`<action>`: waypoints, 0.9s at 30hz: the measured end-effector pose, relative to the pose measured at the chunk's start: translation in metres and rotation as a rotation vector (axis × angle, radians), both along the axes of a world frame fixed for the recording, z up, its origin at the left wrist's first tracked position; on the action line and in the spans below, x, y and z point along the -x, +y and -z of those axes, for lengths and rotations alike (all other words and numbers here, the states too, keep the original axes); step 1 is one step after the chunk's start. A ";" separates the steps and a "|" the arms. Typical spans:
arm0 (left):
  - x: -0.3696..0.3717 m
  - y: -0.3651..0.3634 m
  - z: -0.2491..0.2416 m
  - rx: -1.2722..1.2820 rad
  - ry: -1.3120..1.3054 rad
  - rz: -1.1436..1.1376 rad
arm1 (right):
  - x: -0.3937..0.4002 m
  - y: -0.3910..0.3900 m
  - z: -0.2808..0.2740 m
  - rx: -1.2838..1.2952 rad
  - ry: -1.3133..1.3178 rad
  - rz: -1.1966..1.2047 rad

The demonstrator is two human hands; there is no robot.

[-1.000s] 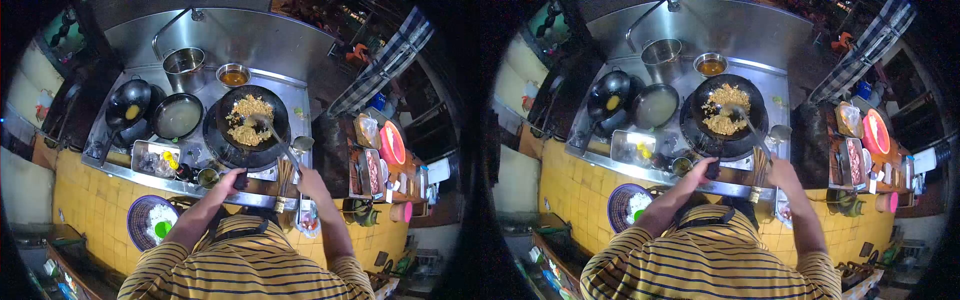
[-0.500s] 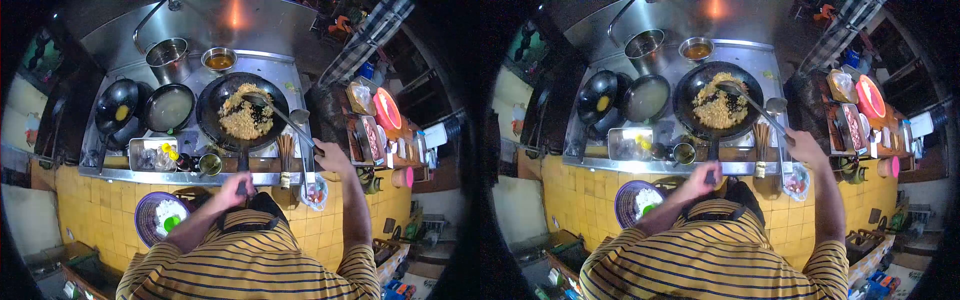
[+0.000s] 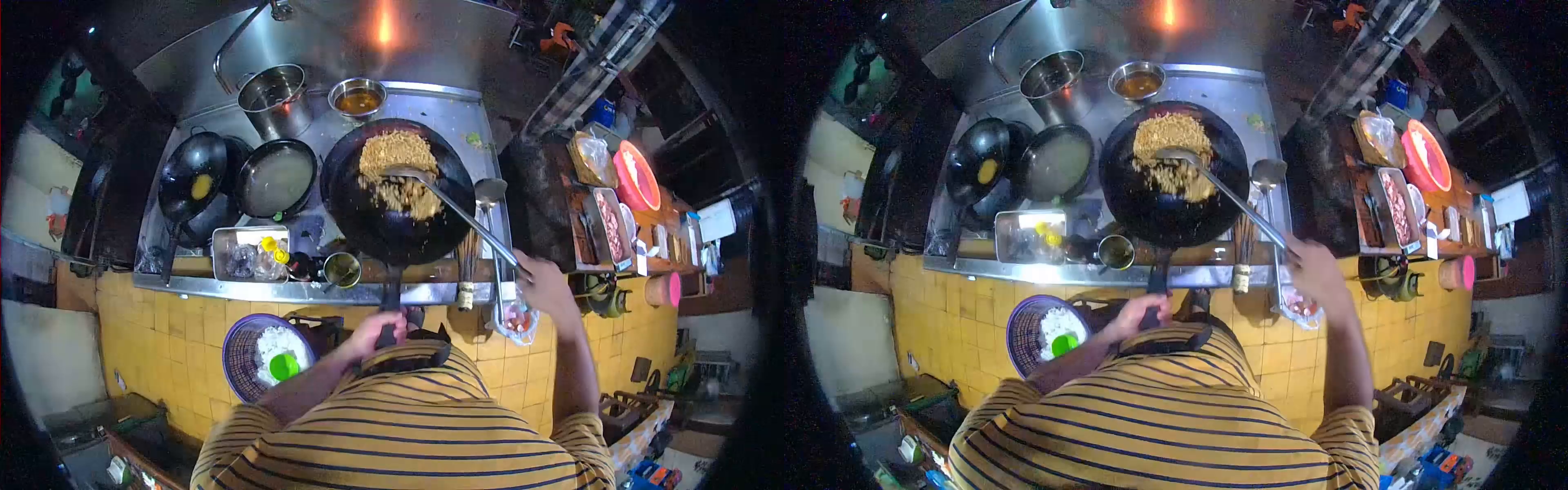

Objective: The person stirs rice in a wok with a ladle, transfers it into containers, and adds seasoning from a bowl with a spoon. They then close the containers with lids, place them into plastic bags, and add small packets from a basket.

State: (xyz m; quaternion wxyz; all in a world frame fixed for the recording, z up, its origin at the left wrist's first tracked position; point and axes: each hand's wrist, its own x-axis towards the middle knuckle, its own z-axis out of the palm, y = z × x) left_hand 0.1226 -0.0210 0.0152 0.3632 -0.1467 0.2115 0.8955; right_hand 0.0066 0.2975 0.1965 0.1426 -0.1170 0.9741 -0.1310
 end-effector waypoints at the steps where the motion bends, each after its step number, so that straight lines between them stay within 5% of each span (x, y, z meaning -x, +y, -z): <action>1: 0.007 0.001 -0.026 0.100 -0.066 -0.022 | 0.002 0.011 -0.017 0.170 -0.137 0.063; 5: 0.075 0.001 -0.007 -0.129 -0.149 -0.153 | 0.007 0.017 -0.031 0.235 -0.175 0.102; 7: 0.103 0.010 -0.003 -0.023 -0.136 -0.202 | 0.040 -0.023 -0.017 0.230 -0.362 0.198; 9: 0.116 0.019 0.022 -0.042 -0.153 -0.226 | 0.077 -0.041 0.061 0.581 -0.625 0.233; 12: 0.121 0.020 0.024 -0.079 -0.179 -0.219 | 0.106 -0.025 0.082 0.694 -0.895 0.369; 16: 0.122 0.020 0.016 -0.053 -0.172 -0.214 | 0.134 0.002 0.023 0.473 -0.747 0.163; 19: 0.121 0.025 0.014 -0.033 -0.163 -0.229 | 0.119 -0.052 0.090 0.460 -0.443 0.153; 22: 0.125 0.020 0.011 -0.090 -0.208 -0.201 | 0.111 -0.039 0.107 0.794 -0.761 0.285; 24: 0.123 0.017 0.011 -0.146 -0.228 -0.195 | 0.129 0.010 0.061 0.710 -0.898 0.208; 27: 0.124 0.013 0.013 -0.135 -0.214 -0.194 | 0.134 0.016 0.033 0.356 -0.632 0.140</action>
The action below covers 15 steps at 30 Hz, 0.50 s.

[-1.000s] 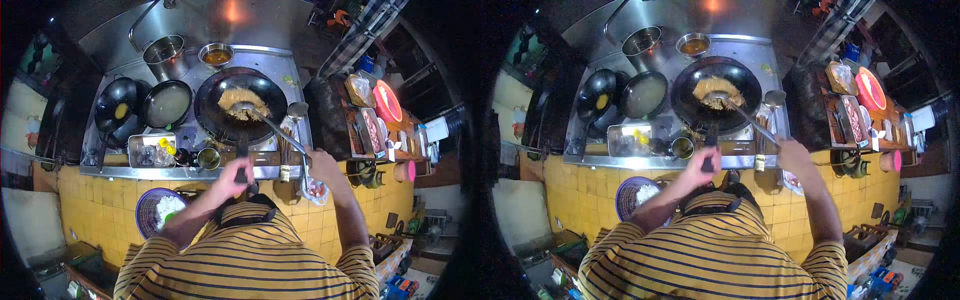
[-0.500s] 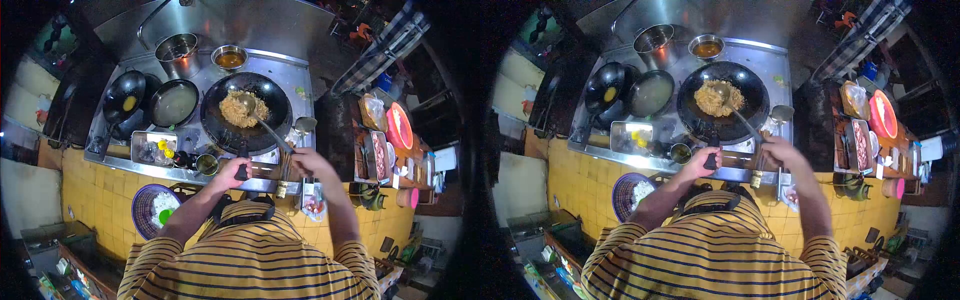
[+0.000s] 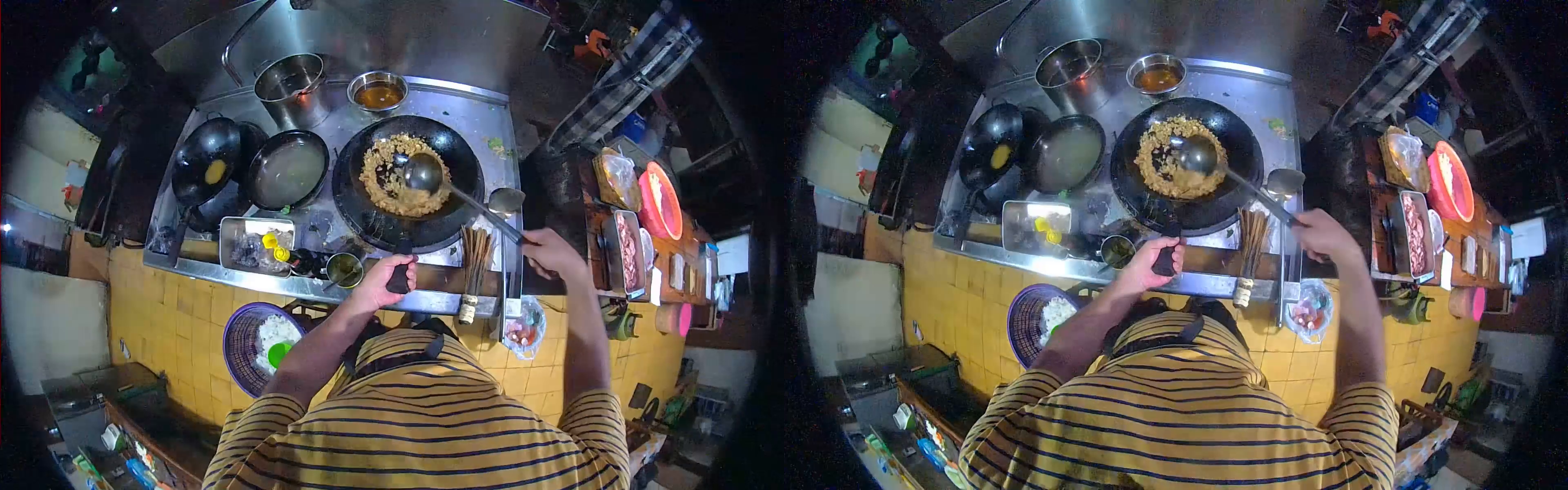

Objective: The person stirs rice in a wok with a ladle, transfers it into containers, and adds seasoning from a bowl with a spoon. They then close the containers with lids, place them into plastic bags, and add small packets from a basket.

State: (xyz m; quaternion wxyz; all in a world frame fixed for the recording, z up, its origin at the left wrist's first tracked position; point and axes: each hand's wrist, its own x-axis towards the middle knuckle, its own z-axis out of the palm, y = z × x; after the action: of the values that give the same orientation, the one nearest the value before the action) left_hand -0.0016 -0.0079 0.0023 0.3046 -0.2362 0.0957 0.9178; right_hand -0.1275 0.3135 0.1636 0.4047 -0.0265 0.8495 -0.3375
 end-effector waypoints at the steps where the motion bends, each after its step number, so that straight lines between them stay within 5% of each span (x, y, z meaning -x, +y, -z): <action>1: 0.000 0.000 0.003 -0.004 0.002 0.010 | -0.006 -0.014 0.019 -0.101 0.228 -0.061; 4: 0.004 -0.001 0.011 0.023 -0.006 0.009 | -0.040 -0.086 0.104 -0.311 0.870 -0.192; 9: 0.000 -0.010 0.006 -0.007 0.007 0.031 | -0.082 -0.014 0.030 -0.019 0.381 -0.201; 10: -0.003 -0.012 0.000 -0.001 0.020 0.017 | -0.083 -0.004 0.003 -0.244 0.276 -0.203; 15: -0.096 -0.018 -0.032 0.189 0.205 0.159 | -0.109 -0.008 -0.001 -0.381 0.739 -0.160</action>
State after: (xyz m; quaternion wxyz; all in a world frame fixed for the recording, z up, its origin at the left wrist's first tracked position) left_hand 0.0943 -0.0261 0.0342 0.3412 -0.1606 0.2307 0.8970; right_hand -0.0180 0.3053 0.1646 0.0953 -0.1364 0.9799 -0.1099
